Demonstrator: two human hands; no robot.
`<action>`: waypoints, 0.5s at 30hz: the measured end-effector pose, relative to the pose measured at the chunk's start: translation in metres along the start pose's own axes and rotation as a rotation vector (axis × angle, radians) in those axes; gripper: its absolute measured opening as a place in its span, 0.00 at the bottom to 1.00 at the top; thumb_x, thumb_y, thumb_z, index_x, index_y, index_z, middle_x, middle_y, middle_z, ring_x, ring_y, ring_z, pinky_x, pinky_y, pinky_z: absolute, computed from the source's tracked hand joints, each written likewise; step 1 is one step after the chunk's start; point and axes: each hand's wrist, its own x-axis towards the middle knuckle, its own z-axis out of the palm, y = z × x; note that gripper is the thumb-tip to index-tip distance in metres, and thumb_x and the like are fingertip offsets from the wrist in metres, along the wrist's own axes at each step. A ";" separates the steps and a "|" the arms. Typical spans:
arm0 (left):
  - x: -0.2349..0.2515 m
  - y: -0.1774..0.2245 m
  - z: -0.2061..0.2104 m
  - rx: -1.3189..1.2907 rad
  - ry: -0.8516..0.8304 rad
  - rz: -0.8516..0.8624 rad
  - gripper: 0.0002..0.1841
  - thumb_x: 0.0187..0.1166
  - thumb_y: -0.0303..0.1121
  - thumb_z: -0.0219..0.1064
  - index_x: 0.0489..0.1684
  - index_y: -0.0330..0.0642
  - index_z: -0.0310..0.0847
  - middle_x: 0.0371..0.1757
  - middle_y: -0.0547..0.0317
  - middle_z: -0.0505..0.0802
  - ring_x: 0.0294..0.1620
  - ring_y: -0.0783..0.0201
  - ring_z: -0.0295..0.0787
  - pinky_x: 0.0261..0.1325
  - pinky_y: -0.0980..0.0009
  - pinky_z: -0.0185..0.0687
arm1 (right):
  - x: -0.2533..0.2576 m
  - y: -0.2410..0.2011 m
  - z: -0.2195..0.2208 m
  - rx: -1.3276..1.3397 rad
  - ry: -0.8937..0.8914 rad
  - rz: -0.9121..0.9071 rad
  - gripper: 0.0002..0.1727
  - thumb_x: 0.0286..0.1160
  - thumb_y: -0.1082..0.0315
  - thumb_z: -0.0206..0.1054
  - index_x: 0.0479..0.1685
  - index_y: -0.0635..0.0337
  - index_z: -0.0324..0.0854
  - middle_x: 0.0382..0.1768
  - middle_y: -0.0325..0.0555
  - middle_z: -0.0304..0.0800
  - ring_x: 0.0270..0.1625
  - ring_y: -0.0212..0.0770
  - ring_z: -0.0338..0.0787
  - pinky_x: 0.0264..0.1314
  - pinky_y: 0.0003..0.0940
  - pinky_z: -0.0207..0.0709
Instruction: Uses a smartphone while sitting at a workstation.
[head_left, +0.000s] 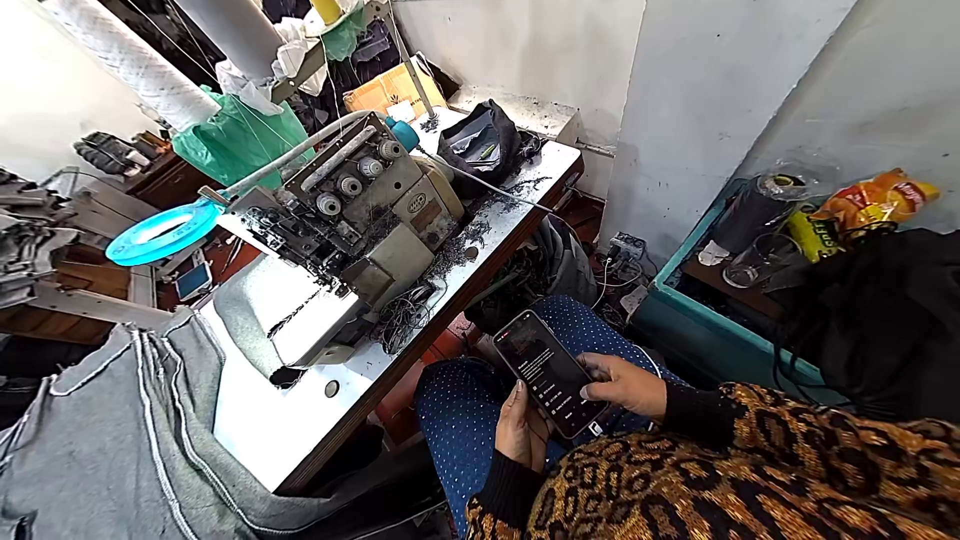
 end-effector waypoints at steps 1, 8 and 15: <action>0.000 0.000 0.000 0.002 0.000 0.001 0.23 0.97 0.38 0.32 0.70 0.32 0.67 0.49 0.44 0.93 0.46 0.53 0.95 0.50 0.58 0.92 | 0.000 0.000 0.000 -0.001 0.001 0.000 0.22 0.77 0.71 0.63 0.71 0.64 0.70 0.49 0.46 0.88 0.46 0.35 0.91 0.49 0.34 0.87; 0.001 0.000 -0.001 0.011 -0.014 0.005 0.22 0.96 0.37 0.32 0.70 0.32 0.67 0.49 0.44 0.93 0.47 0.54 0.95 0.50 0.58 0.92 | 0.006 0.006 0.002 -0.094 -0.002 -0.059 0.33 0.69 0.67 0.73 0.76 0.66 0.67 0.57 0.51 0.88 0.55 0.36 0.91 0.63 0.35 0.84; 0.001 -0.001 -0.002 -0.009 -0.015 0.004 0.23 0.96 0.38 0.31 0.70 0.32 0.67 0.49 0.44 0.94 0.46 0.53 0.95 0.50 0.58 0.92 | 0.007 0.007 0.001 -0.175 0.020 -0.106 0.25 0.84 0.61 0.56 0.75 0.66 0.71 0.61 0.54 0.86 0.60 0.38 0.88 0.68 0.39 0.79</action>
